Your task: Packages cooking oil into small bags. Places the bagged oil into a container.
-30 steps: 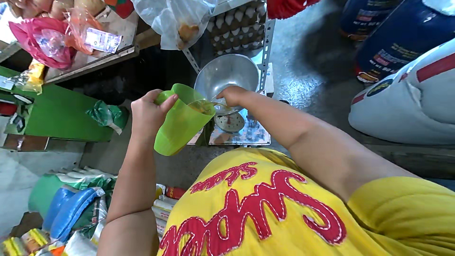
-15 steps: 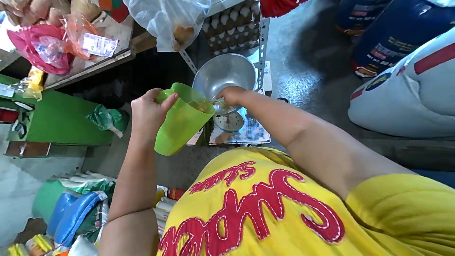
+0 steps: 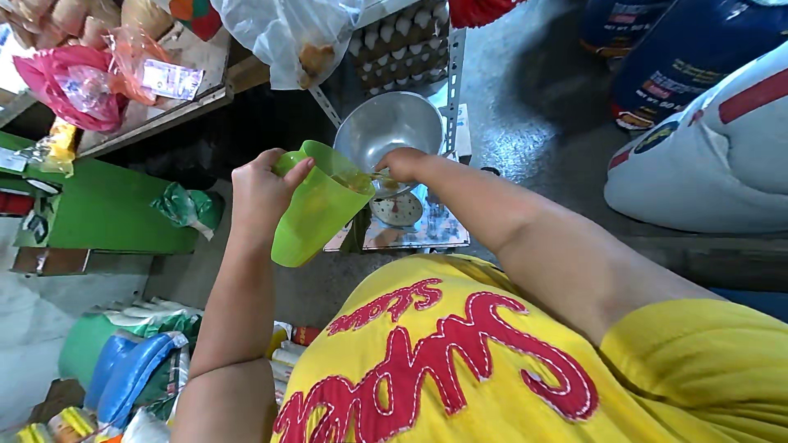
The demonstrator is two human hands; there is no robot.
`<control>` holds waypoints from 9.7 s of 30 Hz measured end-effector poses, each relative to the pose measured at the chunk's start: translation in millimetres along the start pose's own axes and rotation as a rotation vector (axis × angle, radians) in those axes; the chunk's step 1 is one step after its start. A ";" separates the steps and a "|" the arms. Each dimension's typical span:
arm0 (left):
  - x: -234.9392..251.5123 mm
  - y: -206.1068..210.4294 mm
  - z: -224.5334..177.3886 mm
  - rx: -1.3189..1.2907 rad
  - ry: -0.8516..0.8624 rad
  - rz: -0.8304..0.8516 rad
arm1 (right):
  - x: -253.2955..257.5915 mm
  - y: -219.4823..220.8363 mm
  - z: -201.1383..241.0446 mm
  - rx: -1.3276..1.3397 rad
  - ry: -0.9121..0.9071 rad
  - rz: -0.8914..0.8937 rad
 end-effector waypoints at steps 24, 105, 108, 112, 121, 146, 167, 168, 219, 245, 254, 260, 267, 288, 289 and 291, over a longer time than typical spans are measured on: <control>6.2 7.6 -9.8 0.022 0.047 0.003 | -1.6 -0.6 -8.5 -0.008 0.030 0.026; -9.1 36.5 6.8 -0.103 0.061 -0.072 | -10.0 0.4 -20.2 0.051 -0.025 -0.089; -16.2 46.6 24.1 -0.165 0.041 -0.125 | -11.3 -1.9 -31.1 0.097 -0.011 -0.142; -20.4 62.4 56.6 -0.273 -0.113 -0.097 | -24.0 -11.0 -36.9 0.136 -0.020 -0.214; -36.9 106.6 136.5 -0.867 -0.508 0.234 | -116.6 -22.4 -30.6 0.257 0.013 -0.762; -58.0 368.5 322.4 -1.287 -1.285 0.431 | -155.4 61.6 41.3 0.102 0.490 -0.684; 21.4 209.9 30.0 -0.512 0.157 0.423 | -7.2 19.6 6.7 -0.045 0.383 -0.088; 24.3 216.4 8.1 -0.382 0.213 0.509 | -6.9 19.4 6.4 -0.035 0.351 -0.120; 95.6 179.4 -18.4 0.192 0.340 0.508 | -28.1 -73.0 3.6 -0.038 0.069 -0.037; 104.6 -57.5 -124.8 -0.525 0.525 0.048 | -98.3 -271.3 162.5 0.709 -0.590 -1.127; 99.5 -99.2 -162.0 -0.500 0.716 -0.159 | -100.7 -233.1 153.9 0.741 -0.629 -0.796; 82.4 -101.0 -186.9 -0.413 0.781 -0.201 | -90.0 -234.5 162.2 0.586 -0.502 -0.874; 87.3 -94.9 -186.0 -0.503 0.715 -0.121 | -94.2 -233.1 163.5 0.451 -0.448 -0.839; 107.7 -93.4 -165.3 -1.231 0.224 0.424 | -87.9 -236.0 190.8 0.720 -0.384 -0.594; 109.3 -99.1 -164.7 -1.200 0.197 0.397 | -90.2 -237.6 196.1 0.673 -0.357 -0.604; 113.2 -110.2 -162.6 -1.126 0.159 0.351 | -91.7 -239.6 199.3 0.547 -0.322 -0.620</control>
Point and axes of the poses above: each hand's wrist, its own x-axis towards the middle knuckle, its own y-axis out of the palm, z = x × y, the point moved 6 cm from there along x, towards the middle knuckle, and after that the axes turned 13 degrees about -y, right-handed, at the moved point
